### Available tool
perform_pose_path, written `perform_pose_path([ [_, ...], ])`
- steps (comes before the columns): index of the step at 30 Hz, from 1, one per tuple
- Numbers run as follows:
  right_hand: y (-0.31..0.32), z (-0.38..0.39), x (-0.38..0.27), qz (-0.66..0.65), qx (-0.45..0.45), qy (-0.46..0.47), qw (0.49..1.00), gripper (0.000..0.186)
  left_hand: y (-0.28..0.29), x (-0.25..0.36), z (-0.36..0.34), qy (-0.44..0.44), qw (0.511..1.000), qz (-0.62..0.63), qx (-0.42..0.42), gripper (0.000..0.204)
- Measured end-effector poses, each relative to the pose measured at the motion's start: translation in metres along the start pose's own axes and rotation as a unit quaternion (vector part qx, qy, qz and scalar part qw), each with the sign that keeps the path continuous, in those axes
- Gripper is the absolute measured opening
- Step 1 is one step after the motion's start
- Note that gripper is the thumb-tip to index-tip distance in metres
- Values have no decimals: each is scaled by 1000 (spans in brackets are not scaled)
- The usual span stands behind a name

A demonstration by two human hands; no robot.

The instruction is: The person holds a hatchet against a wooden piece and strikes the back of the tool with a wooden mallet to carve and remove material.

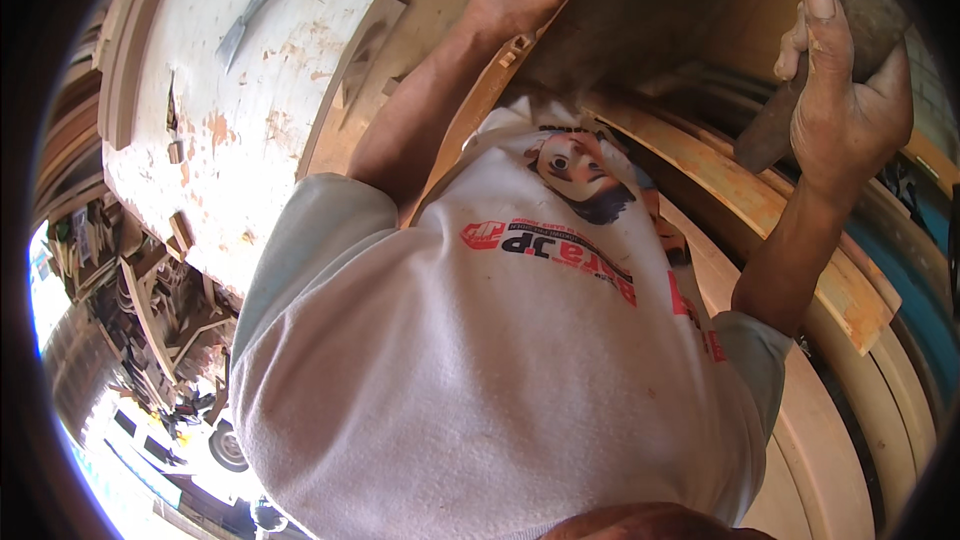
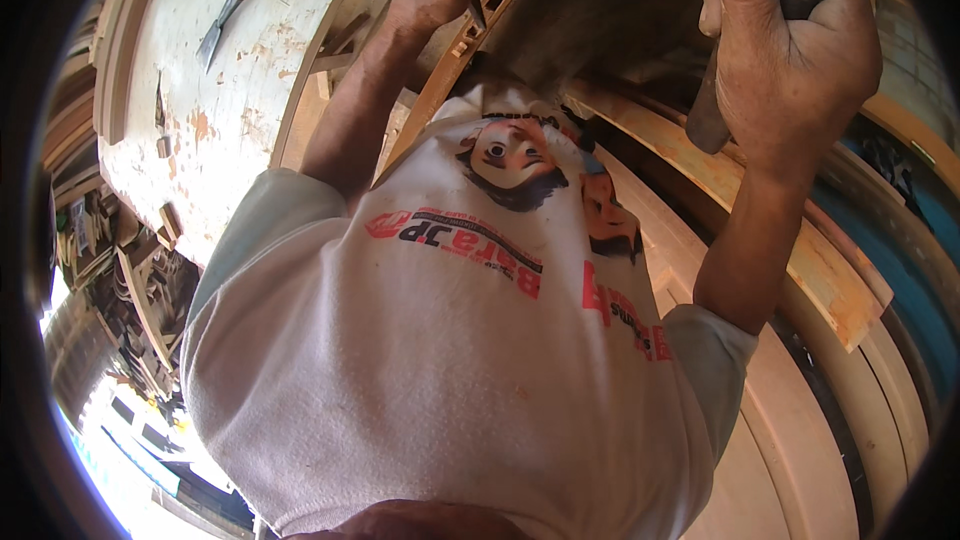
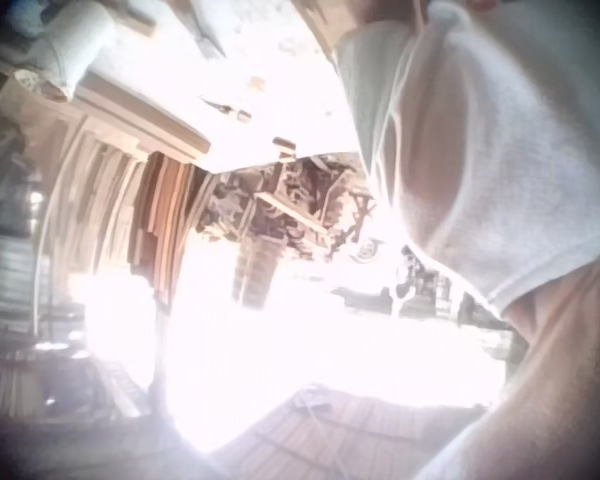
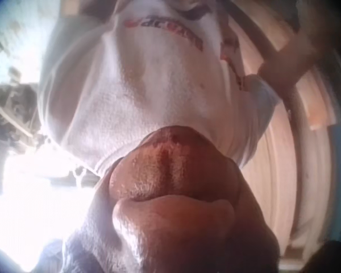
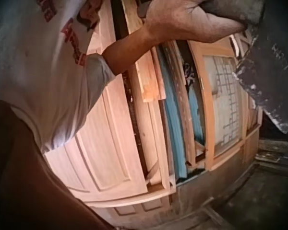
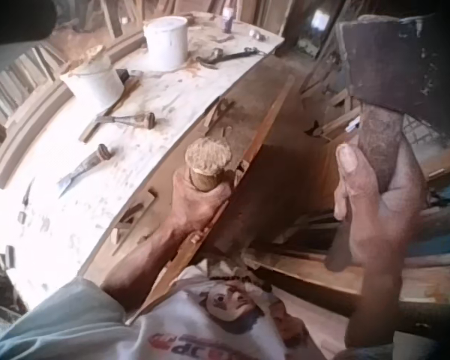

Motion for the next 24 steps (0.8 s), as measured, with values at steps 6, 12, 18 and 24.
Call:
perform_pose_path([
  [6, -2, -7, 4, 9, -2, -33, 999, 18, 8, 6, -1, 35, 999, 14, 26, 10],
  [12, -7, 1, 10, 21, 16, -73, 997, 19, 5, 2, -2, -37, 999, 26, 17, 11],
  [18, -10, 5, 15, 37, -44, -80, 995, 21, 14, 9, 0, 111, 993, 37, -17, 11],
  [24, -16, 9, 10, 43, -46, -102, 993, 19, 11, -1, 3, -38, 999, 29, -16, 15],
])
Point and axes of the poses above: each hand's wrist, its own z-axis away from the middle knuckle, its own y-axis out of the back of the hand, x = y × z, the point moved 5 cm from there along -z, towards the middle knuckle, and after that the axes turned 4 degrees about y, right-handed, at the moved point
